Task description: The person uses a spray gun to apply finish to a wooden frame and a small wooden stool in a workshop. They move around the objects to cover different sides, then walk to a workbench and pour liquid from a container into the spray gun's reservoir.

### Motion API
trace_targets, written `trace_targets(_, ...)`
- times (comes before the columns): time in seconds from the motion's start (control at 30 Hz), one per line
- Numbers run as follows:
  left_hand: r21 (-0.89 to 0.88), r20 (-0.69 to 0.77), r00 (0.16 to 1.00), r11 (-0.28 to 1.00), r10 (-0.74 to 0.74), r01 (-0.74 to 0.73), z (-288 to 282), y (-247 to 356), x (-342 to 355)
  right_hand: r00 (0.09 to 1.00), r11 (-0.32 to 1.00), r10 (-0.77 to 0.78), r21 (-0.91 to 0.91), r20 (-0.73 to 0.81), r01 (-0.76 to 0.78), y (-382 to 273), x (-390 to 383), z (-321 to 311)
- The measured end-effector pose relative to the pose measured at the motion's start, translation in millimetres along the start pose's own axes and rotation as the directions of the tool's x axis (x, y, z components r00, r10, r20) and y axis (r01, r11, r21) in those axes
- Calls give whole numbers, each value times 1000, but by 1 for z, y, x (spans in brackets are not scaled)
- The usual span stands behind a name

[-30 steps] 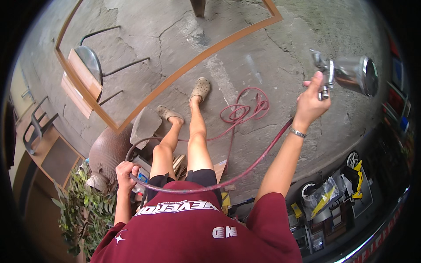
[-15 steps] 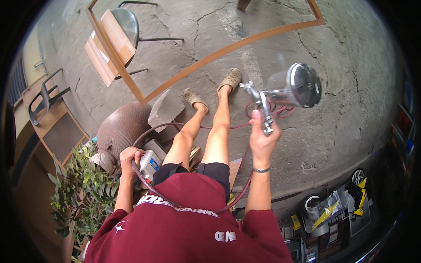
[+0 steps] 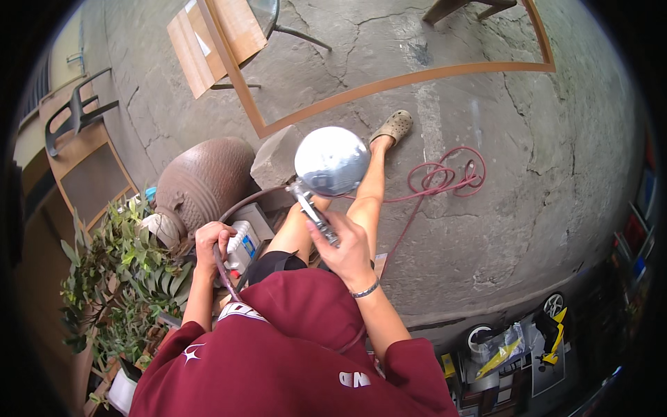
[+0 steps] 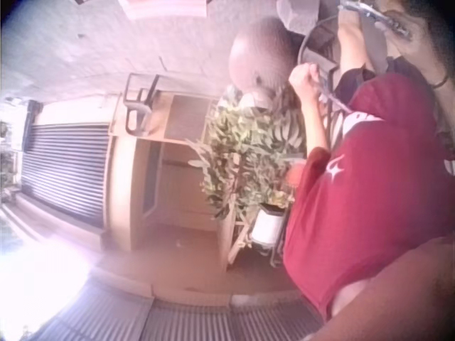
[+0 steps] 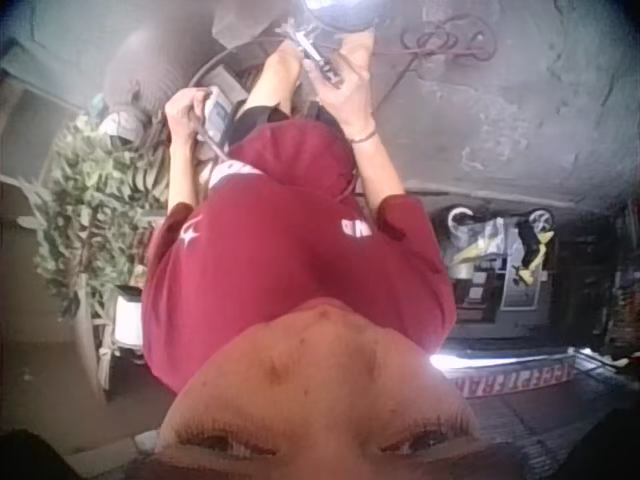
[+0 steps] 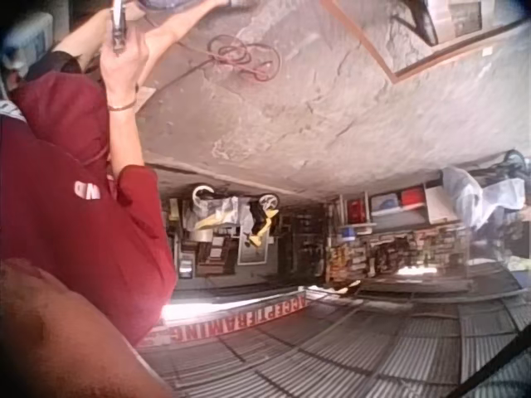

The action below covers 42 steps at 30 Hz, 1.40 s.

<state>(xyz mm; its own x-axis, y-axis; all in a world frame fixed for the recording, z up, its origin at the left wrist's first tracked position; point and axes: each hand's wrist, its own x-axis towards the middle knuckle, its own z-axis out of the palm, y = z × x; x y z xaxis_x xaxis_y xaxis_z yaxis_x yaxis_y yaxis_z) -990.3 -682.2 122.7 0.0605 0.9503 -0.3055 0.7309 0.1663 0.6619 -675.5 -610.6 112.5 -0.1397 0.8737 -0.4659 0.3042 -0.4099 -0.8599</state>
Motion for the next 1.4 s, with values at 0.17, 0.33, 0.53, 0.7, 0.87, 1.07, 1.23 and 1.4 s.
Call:
trace_targets(0.17, -9, 7, 1000, 1000, -11, 11, 4, 2, 1, 995, 1000, -25, 2, 100, 25, -8, 7, 15)
trace_targets(0.33, -20, 7, 1000, 1000, -13, 13, 12, 14, 9, 979, 990, 8, -137, -205, -37, -5, 37, -47)
trace_targets(0.53, -14, 39, 999, 1000, 19, -19, 31, 42, 30, 887, 962, 26, -229, -462, -147, 21, 95, -174)
trace_targets(0.7, 22, 103, 994, 999, 41, -44, 50, 80, 61, 797, 957, 62, -190, -601, -217, 26, 142, -262)
trace_targets(0.87, 49, 133, 991, 998, 21, -28, 69, 113, 89, 719, 944, 44, -207, -694, -258, 37, 179, -349)
trace_targets(1.07, 89, 197, 978, 995, -64, 47, 93, 146, 113, 587, 925, 17, -210, -809, -316, 22, 208, -429)
trace_targets(1.23, 174, 195, 950, 962, -245, 212, 104, 128, 83, 573, 994, -88, -112, -815, -5, -31, 212, -431)
trace_targets(1.4, 27, 51, 884, 885, -465, 465, 116, 107, 47, 737, 993, -69, -114, -673, -12, -87, 216, -392)
